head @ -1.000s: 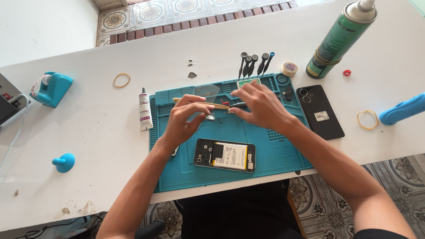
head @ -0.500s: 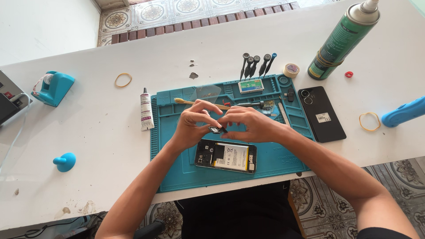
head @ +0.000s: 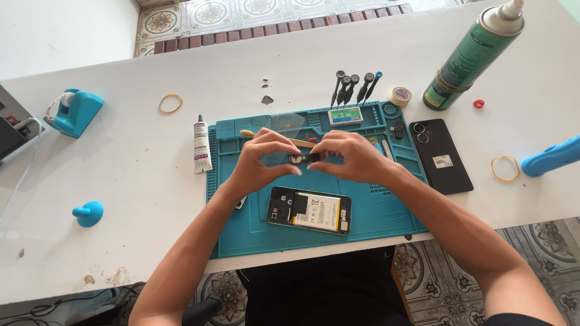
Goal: The person disassembles a smartphone, removes the battery, and uses a screwdriver to manipulate small components on the back cover. They then use a toothbrush to clean the cover and place it back on the workbench.
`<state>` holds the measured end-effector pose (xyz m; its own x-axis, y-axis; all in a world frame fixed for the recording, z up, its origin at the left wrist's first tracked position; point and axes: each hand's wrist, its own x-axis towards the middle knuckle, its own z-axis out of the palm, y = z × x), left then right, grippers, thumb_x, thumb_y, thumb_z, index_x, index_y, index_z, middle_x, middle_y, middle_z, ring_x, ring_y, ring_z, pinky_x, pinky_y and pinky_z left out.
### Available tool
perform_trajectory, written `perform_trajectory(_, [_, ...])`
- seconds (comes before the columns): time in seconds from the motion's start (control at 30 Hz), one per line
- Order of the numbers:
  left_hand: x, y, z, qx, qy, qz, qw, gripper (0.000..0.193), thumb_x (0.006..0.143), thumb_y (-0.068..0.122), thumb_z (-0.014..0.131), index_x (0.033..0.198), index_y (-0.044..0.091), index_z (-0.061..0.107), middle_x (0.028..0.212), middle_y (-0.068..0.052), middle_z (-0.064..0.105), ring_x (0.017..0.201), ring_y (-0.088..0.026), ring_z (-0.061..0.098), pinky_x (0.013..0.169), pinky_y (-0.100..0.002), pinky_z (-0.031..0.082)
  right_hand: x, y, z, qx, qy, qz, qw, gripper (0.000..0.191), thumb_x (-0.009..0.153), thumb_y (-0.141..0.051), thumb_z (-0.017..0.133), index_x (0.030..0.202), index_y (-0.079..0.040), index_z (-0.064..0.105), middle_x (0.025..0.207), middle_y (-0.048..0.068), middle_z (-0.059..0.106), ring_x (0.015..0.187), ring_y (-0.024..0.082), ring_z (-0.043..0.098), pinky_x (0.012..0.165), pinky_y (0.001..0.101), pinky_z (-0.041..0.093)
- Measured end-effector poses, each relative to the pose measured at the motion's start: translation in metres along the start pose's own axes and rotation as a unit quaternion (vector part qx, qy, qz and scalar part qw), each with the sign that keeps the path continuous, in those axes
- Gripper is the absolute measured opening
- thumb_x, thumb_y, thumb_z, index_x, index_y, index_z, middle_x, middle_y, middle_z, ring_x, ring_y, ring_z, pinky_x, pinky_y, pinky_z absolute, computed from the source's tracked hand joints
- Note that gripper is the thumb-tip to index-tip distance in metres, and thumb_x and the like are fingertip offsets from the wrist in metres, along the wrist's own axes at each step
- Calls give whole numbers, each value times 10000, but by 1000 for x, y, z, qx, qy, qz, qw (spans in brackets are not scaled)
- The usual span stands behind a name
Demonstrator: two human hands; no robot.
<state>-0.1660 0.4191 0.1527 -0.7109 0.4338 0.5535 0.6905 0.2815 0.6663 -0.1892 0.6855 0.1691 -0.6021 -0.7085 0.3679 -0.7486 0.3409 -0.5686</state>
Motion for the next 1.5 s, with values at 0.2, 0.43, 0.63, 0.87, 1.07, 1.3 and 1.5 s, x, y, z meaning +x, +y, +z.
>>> perform_trajectory(0.2, [0,2,-3,114,10,-16,993,306,805,280,894,1065,144,807,1046,-7,747,1076,-192,590,934,-356,515,1,1,0,-40,23,39,998,344,868,-332,803,1046,-40,770,880,78,729,773,183,688,658,328,550])
perform_trajectory(0.43, [-1,1,-3,154,-1,-31,988,299,822,338,884,1051,167,796,1096,5,737,1138,-196,561,981,-370,476,1,2,0,-44,17,55,997,353,863,-337,803,1057,-44,773,866,81,726,761,186,680,658,336,546])
perform_trajectory(0.63, [-2,-1,-8,212,0,-23,977,293,801,376,889,1028,208,811,1148,13,718,1184,-208,527,997,-398,398,0,-3,0,-79,42,16,996,343,900,-292,784,1122,-32,761,890,80,719,789,186,666,690,346,534])
perform_trajectory(0.87, [-1,-3,-8,202,5,-29,979,291,807,398,888,1019,210,820,1162,17,707,1190,-220,512,1015,-403,387,0,-5,-2,-73,45,35,996,325,916,-276,772,1137,-37,761,880,60,713,781,176,660,676,345,525])
perform_trajectory(1.07, [-1,-3,-12,226,-26,-43,973,300,827,386,874,1054,201,809,1208,6,694,1210,-239,501,1024,-408,358,-1,-2,0,-105,39,30,993,339,909,-291,779,1122,-28,769,877,75,706,801,204,642,695,374,519])
perform_trajectory(1.3, [-2,-6,-11,239,-41,-61,968,149,907,249,794,1054,227,808,1243,26,690,1240,-201,514,1052,-375,345,-3,1,10,-149,19,41,988,339,900,-328,795,1063,-31,780,832,72,685,815,217,616,730,373,512])
perform_trajectory(1.5, [-3,-5,-9,241,-43,-63,968,146,894,238,803,1040,225,806,1230,33,695,1223,-206,519,1041,-375,344,-6,2,17,-139,22,3,990,344,900,-330,785,1057,-23,780,856,80,688,825,219,620,808,397,515])
